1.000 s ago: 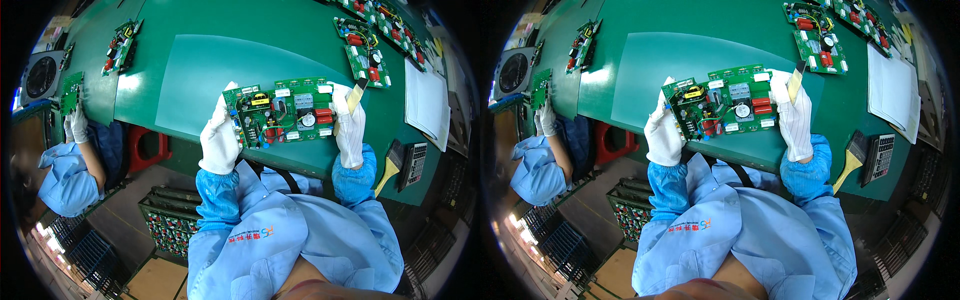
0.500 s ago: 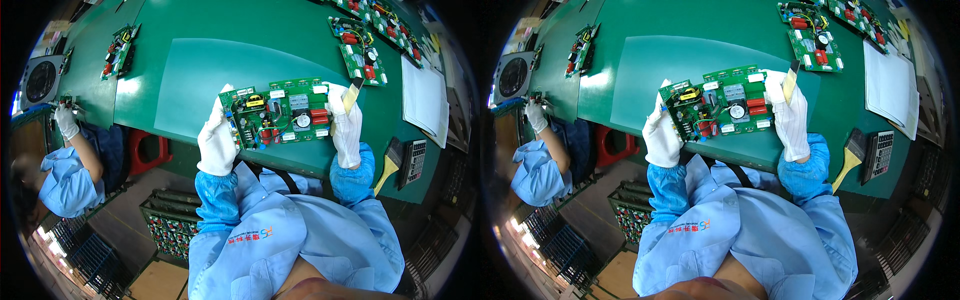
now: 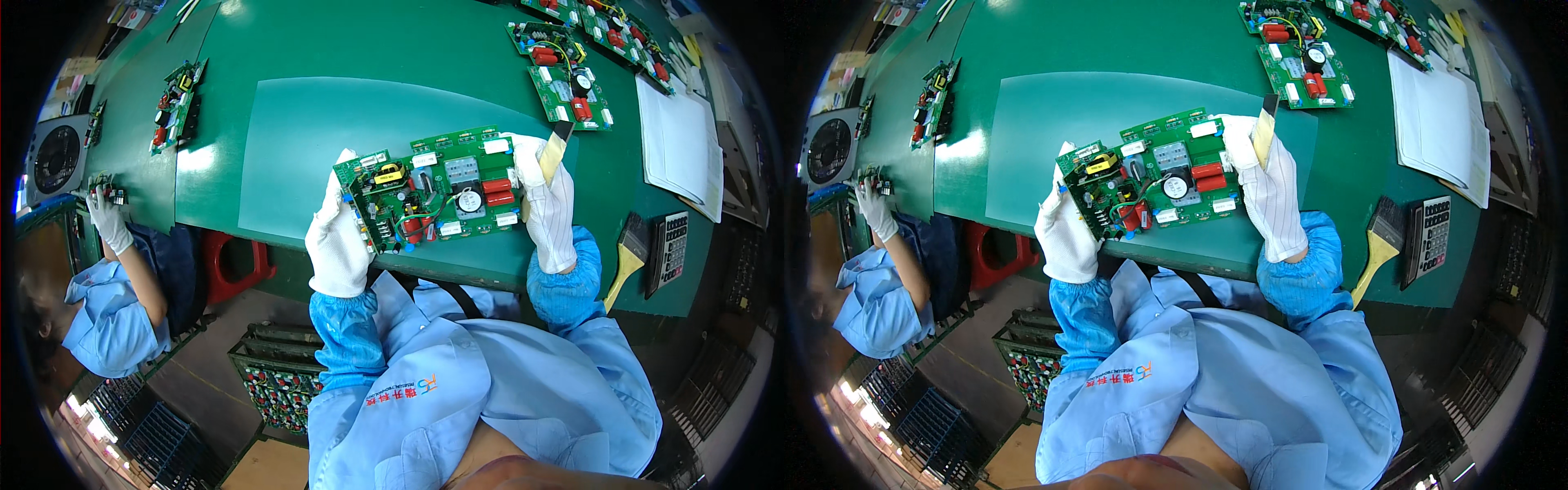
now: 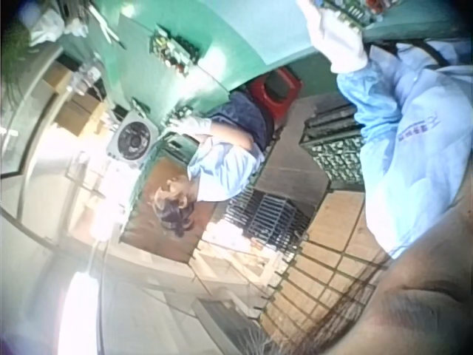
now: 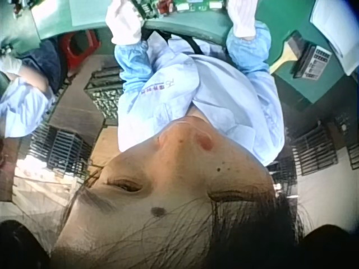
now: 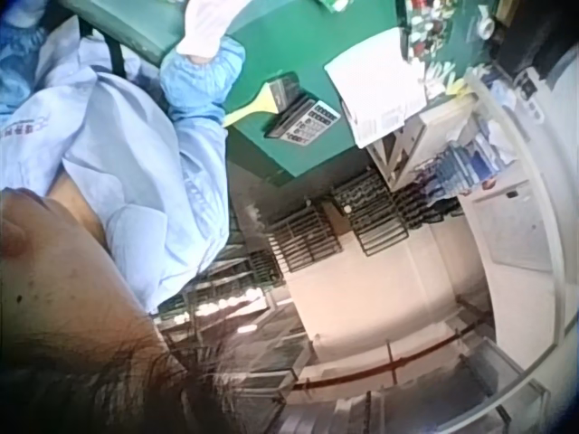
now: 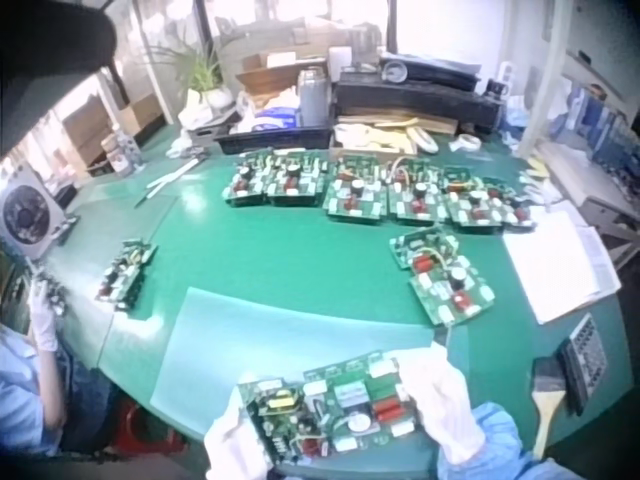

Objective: Assemble and inspect electronic circuit boards at an assembly line station.

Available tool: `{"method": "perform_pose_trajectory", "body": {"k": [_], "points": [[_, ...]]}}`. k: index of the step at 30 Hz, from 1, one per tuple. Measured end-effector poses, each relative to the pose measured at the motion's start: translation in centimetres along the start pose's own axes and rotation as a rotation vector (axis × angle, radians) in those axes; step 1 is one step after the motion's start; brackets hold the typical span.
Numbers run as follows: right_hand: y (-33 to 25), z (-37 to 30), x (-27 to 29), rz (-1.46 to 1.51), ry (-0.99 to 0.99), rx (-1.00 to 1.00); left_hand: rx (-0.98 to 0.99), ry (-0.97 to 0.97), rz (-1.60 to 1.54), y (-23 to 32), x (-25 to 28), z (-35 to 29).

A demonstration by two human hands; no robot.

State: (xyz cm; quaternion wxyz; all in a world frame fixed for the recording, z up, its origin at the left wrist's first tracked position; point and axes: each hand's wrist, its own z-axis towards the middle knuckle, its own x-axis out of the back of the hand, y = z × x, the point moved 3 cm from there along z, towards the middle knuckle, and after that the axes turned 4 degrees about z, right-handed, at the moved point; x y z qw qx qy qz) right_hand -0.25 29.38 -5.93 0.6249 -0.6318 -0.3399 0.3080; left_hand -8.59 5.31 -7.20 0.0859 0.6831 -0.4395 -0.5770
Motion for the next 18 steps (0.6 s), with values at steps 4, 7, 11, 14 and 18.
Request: {"method": "perform_pose_trajectory", "body": {"k": [4,7,11,14,18], "points": [[-0.2,-0.1,0.2,-0.033,-0.024,-0.009,0.009,0.004,-0.011,0.0,0.0,0.0],[-0.4,0.0,0.1,-0.019,-0.018,-0.013,0.011,-0.054,-0.081,0.0,0.1,0.0],[-0.9,-0.1,-0.1,-0.030,-0.029,-0.021,-0.014,-0.066,-0.109,-0.2,0.6,0.1],[-1.1,-0.1,-0.1,-0.033,-0.034,-0.040,-0.016,-0.048,-0.113,0.0,0.2,0.0],[-0.8,-0.1,0.0,-0.025,-0.050,-0.057,0.009,-0.139,-0.178,0.1,-0.4,0.0]]}}
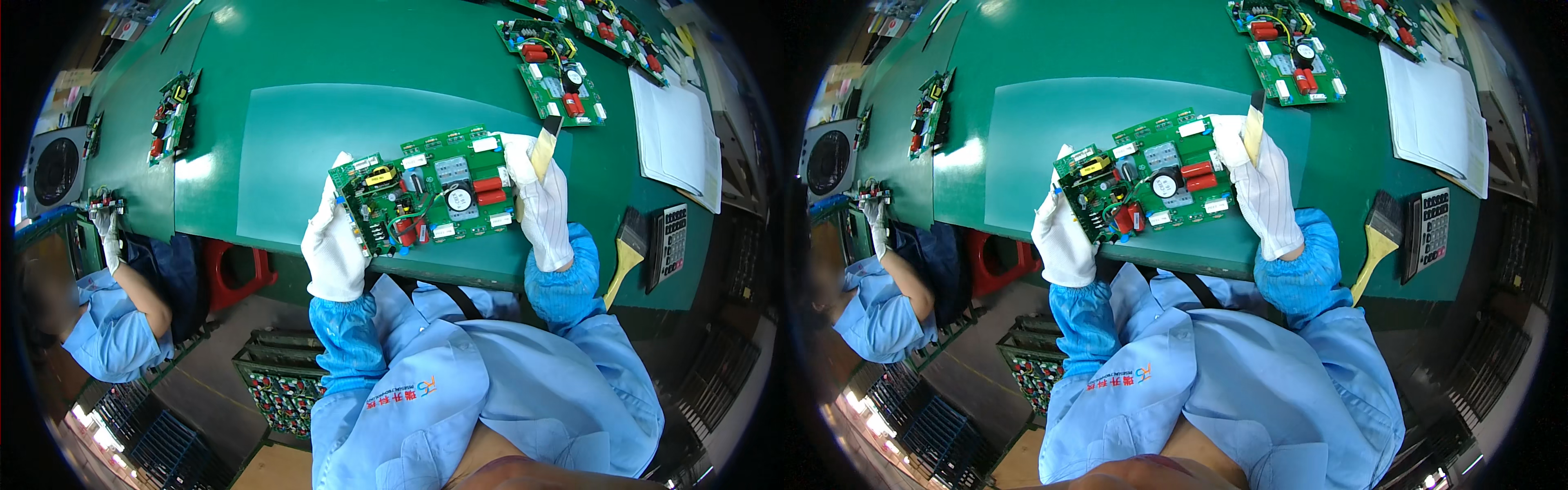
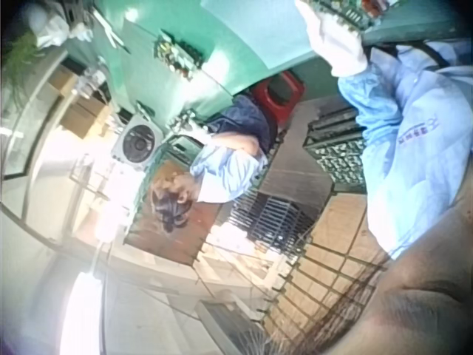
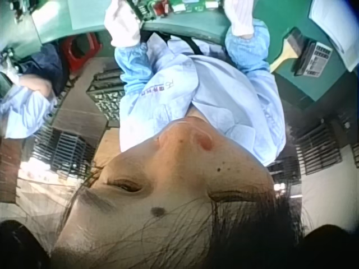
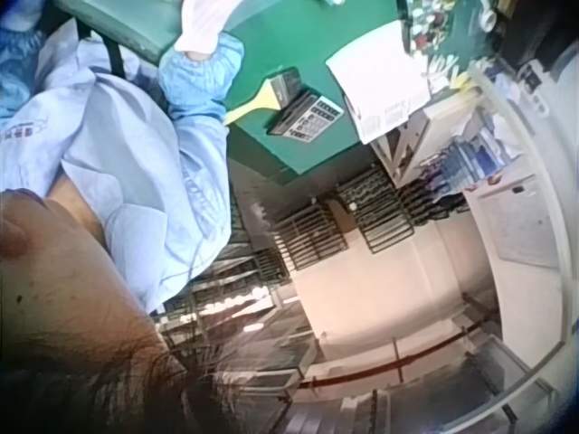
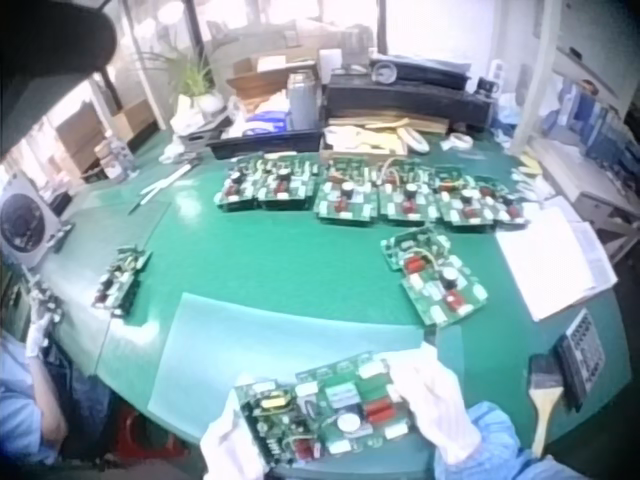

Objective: Assemble and inspect electronic circuit boards at an assembly line station.

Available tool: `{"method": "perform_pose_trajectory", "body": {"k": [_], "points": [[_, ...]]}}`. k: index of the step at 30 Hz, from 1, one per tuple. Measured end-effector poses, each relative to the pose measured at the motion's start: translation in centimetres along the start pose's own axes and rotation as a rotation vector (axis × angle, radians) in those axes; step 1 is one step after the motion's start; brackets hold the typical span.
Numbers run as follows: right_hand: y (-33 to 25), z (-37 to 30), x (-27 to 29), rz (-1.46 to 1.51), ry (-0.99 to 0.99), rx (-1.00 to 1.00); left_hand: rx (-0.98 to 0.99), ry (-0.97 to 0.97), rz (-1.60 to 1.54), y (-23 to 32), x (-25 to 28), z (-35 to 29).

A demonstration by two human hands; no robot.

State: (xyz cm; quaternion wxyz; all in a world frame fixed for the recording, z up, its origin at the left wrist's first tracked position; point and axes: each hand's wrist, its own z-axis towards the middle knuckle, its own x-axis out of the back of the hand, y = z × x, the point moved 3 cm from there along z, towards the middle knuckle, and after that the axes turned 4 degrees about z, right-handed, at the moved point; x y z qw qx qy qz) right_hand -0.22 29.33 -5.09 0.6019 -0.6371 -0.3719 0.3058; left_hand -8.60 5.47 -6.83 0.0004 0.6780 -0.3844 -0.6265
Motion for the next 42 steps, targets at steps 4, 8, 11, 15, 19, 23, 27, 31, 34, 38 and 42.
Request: {"method": "perform_pose_trajectory", "body": {"k": [4,8,11,15,19,23,27,31,34,38,42], "points": [[0.7,0.2,0.3,0.046,-0.029,-0.069,-0.011,-0.003,0.015,0.1,-0.3,0.0],[1.3,0.2,0.5,0.071,-0.043,-0.119,0.002,0.031,0.028,-0.1,0.2,0.0],[1.5,0.3,0.4,0.077,-0.041,-0.115,0.006,0.026,0.037,-0.2,0.3,0.1],[1.4,0.3,0.3,0.089,-0.037,-0.133,-0.005,0.019,0.038,-0.2,0.4,0.2],[1.1,0.3,0.3,0.062,-0.038,-0.148,-0.011,0.021,0.030,-0.1,0.7,0.1],[1.6,0.5,0.3,0.070,-0.039,-0.086,0.018,-0.029,-0.016,-0.1,0.0,0.1],[1.5,0.5,0.5,-0.039,-0.052,-0.100,-0.008,0.006,0.020,0.0,0.1,0.0],[1.3,0.4,0.2,-0.052,-0.036,-0.062,-0.025,0.012,0.056,0.0,0.1,0.1],[0.8,0.5,-0.1,-0.103,-0.024,0.077,-0.020,-0.004,0.028,0.1,0.0,0.1],[1.5,0.7,0.4,-0.216,-0.029,0.116,-0.006,0.038,0.136,0.2,-0.8,0.2],[1.6,0.7,0.3,-0.262,-0.017,0.070,-0.002,0.088,0.196,0.1,-0.7,0.2]]}}
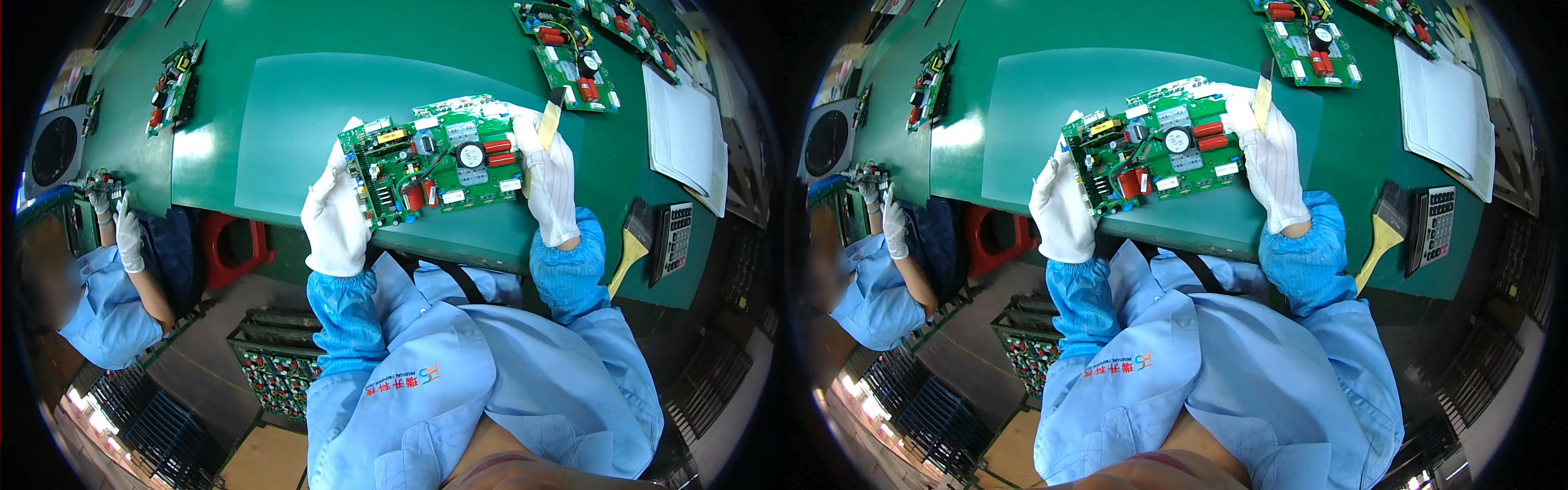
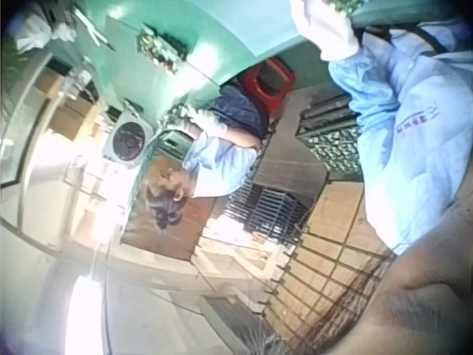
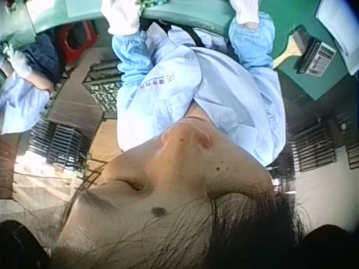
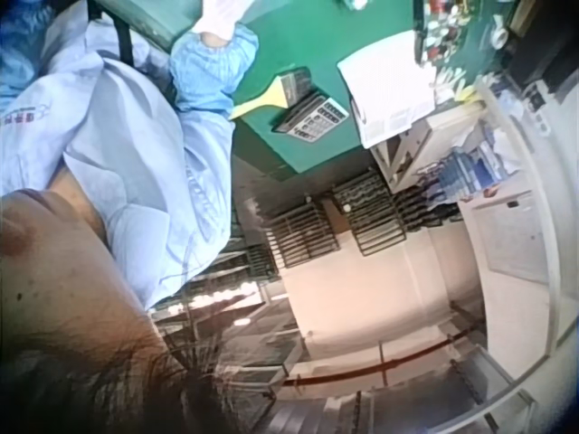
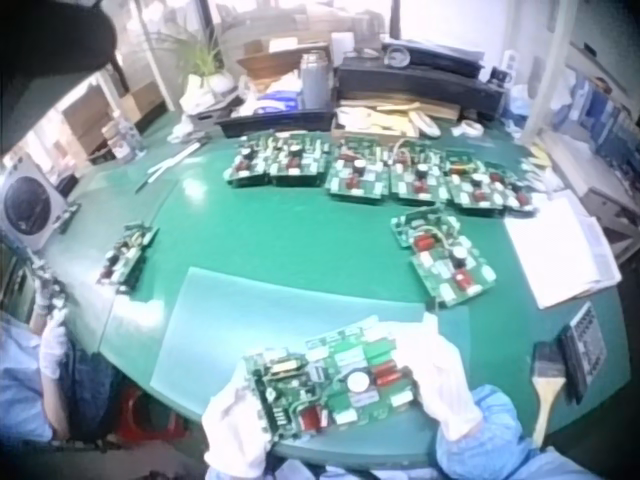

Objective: Assemble and inspect electronic circuit boards at an assembly line station.

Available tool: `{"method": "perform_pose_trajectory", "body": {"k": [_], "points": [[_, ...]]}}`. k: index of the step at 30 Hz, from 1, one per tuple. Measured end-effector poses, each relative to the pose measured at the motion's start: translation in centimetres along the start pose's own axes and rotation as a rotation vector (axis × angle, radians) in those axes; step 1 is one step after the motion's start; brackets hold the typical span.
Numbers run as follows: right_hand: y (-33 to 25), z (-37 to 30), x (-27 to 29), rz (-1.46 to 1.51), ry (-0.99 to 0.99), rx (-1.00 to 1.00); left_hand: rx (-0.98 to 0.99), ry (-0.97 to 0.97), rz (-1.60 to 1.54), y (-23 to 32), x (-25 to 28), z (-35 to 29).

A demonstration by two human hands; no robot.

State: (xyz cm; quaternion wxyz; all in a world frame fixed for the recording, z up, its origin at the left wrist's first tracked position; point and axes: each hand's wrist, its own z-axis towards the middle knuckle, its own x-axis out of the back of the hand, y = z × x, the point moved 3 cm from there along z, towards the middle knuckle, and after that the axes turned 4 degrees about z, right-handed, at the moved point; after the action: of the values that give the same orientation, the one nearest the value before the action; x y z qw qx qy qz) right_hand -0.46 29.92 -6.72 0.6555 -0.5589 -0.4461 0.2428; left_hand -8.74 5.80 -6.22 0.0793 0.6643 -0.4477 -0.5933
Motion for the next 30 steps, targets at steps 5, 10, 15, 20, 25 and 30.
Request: {"method": "perform_pose_trajectory", "body": {"k": [5,10,15,20,25,30], "points": [[-0.5,0.0,-0.1,0.003,-0.008,0.053,-0.004,-0.063,-0.086,-0.1,0.2,0.1],[0.1,0.0,-0.2,-0.056,-0.001,0.062,-0.006,-0.030,-0.005,-0.1,0.3,0.2],[1.4,0.3,-0.2,-0.067,0.004,0.133,0.001,-0.047,-0.002,0.1,0.0,0.2],[2.1,0.3,0.0,0.064,-0.013,-0.047,-0.006,-0.018,-0.007,-0.1,0.2,0.2],[1.2,0.2,-0.1,0.115,-0.017,-0.101,-0.019,-0.028,-0.014,-0.2,0.6,0.3],[-0.1,0.3,-0.7,0.138,0.013,-0.003,-0.027,0.000,0.031,-0.1,0.6,0.0]]}}
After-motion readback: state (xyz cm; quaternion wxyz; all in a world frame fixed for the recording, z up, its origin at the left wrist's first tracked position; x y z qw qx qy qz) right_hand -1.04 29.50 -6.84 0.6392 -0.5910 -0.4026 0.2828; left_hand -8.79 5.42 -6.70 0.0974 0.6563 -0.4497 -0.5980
